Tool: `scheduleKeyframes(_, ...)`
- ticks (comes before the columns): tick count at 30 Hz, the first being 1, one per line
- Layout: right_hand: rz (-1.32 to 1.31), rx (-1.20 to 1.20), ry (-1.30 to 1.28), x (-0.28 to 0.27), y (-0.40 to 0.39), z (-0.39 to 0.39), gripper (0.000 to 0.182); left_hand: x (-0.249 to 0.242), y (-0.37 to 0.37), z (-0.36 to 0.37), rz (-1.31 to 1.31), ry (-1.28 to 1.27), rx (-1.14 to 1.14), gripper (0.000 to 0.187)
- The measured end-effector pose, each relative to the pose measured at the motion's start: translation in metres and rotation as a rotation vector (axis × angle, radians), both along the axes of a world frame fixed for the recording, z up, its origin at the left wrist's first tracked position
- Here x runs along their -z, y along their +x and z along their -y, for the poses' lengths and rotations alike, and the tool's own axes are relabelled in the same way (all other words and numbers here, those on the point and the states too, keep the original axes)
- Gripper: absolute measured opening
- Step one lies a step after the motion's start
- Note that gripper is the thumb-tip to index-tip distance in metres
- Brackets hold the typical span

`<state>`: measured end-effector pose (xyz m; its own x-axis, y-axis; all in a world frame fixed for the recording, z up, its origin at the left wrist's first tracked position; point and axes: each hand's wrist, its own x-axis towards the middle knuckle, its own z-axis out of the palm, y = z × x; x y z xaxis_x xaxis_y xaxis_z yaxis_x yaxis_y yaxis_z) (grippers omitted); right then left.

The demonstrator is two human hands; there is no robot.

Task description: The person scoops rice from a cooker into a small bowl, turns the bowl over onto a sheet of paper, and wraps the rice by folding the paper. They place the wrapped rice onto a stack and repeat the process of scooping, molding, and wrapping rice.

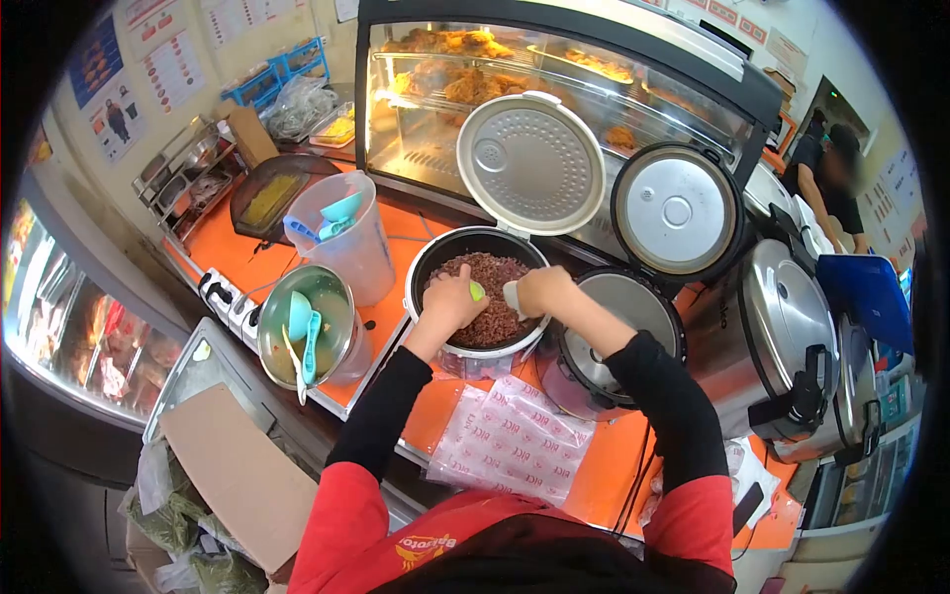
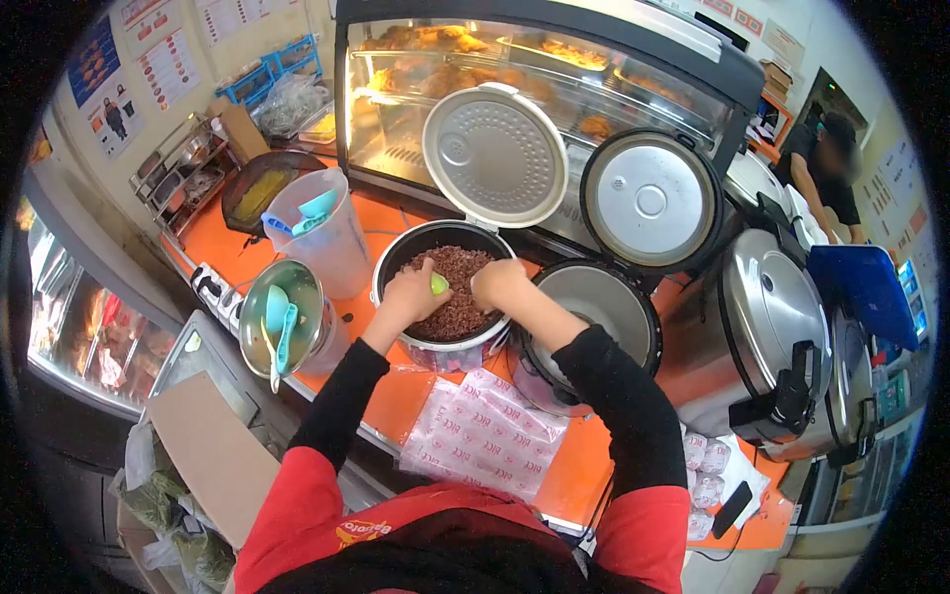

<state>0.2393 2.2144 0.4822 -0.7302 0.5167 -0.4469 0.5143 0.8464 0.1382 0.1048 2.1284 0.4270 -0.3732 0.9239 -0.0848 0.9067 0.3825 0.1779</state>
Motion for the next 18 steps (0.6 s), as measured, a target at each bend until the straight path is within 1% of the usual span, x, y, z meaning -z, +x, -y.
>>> scheduleKeyframes(2, -0.097, 0.021, -0.073, 0.022, 0.000, 0.002, 0.027, 0.008, -0.002, -0.013, 0.039, -0.110, 0.033, 0.080)
scheduleKeyframes(3, -0.179, 0.032, -0.084, 0.032, 0.000, 0.004, 0.027, 0.005, -0.004, -0.017, 0.127, -0.159, 0.041, 0.085)
scheduleKeyframes(4, -0.165, 0.066, -0.150, 0.039, 0.004, 0.002, 0.026, 0.010, -0.006, -0.022, 0.177, -0.170, 0.033, 0.087)
scheduleKeyframes(6, -0.142, 0.131, -0.273, 0.013, 0.010, 0.016, 0.026, 0.018, -0.010, -0.033, 0.273, -0.183, 0.014, 0.090)
scheduleKeyframes(7, -0.230, 0.077, -0.344, 0.041, 0.010, 0.002, 0.023, 0.022, -0.013, -0.035, 0.301, -0.183, 0.004, 0.095)
scheduleKeyframes(10, -0.272, 0.116, -0.478, 0.051, 0.008, 0.004, 0.023, 0.036, -0.018, -0.043, 0.373, -0.178, -0.020, 0.096)
scheduleKeyframes(11, -0.345, 0.046, -0.567, 0.055, 0.008, 0.005, 0.024, 0.036, -0.018, -0.044, 0.384, -0.188, -0.031, 0.097)
scheduleKeyframes(13, -0.439, 0.278, -0.785, 0.081, 0.003, 0.002, 0.024, 0.035, -0.019, -0.043, 0.406, -0.209, -0.059, 0.100)
scheduleKeyframes(14, -0.483, 0.393, -0.893, 0.089, 0.000, 0.003, 0.024, 0.036, -0.020, -0.042, 0.402, -0.163, -0.070, 0.098)
scheduleKeyframes(15, -0.646, 0.548, -1.051, 0.057, 0.007, 0.023, 0.021, 0.037, -0.021, -0.040, 0.399, -0.114, -0.082, 0.096)
scheduleKeyframes(16, -0.644, 0.500, -1.014, 0.062, 0.003, 0.024, 0.019, 0.038, -0.023, -0.039, 0.396, -0.066, -0.095, 0.094)
scheduleKeyframes(18, -0.642, 0.409, -0.939, 0.053, -0.008, 0.034, 0.017, 0.024, -0.026, -0.032, 0.540, 0.045, -0.136, 0.083)
